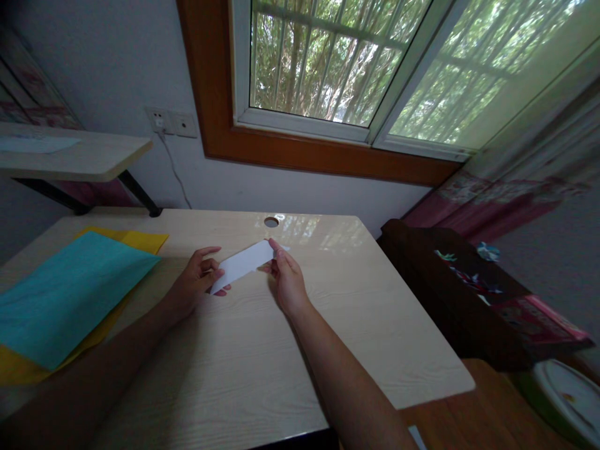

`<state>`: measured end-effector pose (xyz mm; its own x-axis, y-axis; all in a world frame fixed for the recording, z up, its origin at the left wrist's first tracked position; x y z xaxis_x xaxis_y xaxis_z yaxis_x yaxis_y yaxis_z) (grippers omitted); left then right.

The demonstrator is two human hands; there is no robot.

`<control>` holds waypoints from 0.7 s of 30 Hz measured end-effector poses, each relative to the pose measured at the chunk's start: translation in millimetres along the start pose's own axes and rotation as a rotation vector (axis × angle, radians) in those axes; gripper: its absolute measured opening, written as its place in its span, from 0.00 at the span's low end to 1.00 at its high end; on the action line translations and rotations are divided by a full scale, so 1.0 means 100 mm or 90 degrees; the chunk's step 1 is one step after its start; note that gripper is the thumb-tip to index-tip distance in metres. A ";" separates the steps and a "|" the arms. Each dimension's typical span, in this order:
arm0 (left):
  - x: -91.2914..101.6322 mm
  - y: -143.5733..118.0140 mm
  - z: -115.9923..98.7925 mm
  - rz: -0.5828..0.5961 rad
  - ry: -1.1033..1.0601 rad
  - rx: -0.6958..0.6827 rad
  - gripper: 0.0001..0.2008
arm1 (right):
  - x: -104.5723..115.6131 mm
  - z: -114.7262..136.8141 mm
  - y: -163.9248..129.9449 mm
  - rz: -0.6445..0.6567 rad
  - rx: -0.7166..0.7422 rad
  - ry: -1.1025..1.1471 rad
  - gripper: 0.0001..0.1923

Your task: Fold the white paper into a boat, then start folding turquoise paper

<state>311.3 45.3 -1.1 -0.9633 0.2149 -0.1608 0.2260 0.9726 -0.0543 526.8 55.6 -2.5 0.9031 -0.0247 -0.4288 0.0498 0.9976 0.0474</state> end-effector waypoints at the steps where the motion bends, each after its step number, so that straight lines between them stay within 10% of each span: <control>1: 0.00 0.00 0.00 -0.006 0.005 -0.008 0.31 | 0.00 0.00 0.00 -0.002 0.001 0.006 0.21; 21: 0.08 0.07 0.10 -0.084 0.009 -0.066 0.31 | 0.04 0.03 0.04 -0.029 0.014 0.005 0.24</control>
<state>306.6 52.5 -13.1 -0.9857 0.0857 -0.1453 0.0824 0.9962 0.0286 532.0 58.9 -1.2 0.8962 -0.0701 -0.4380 0.1007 0.9938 0.0470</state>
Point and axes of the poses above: each hand's wrist, its own y-axis towards the middle knuckle, its own x-axis out of the back of the hand, z = x × y, the point moved 3 cm from there along y, towards the middle knuckle, and after that the axes turned 1 degree about z, right-handed, at the moved point
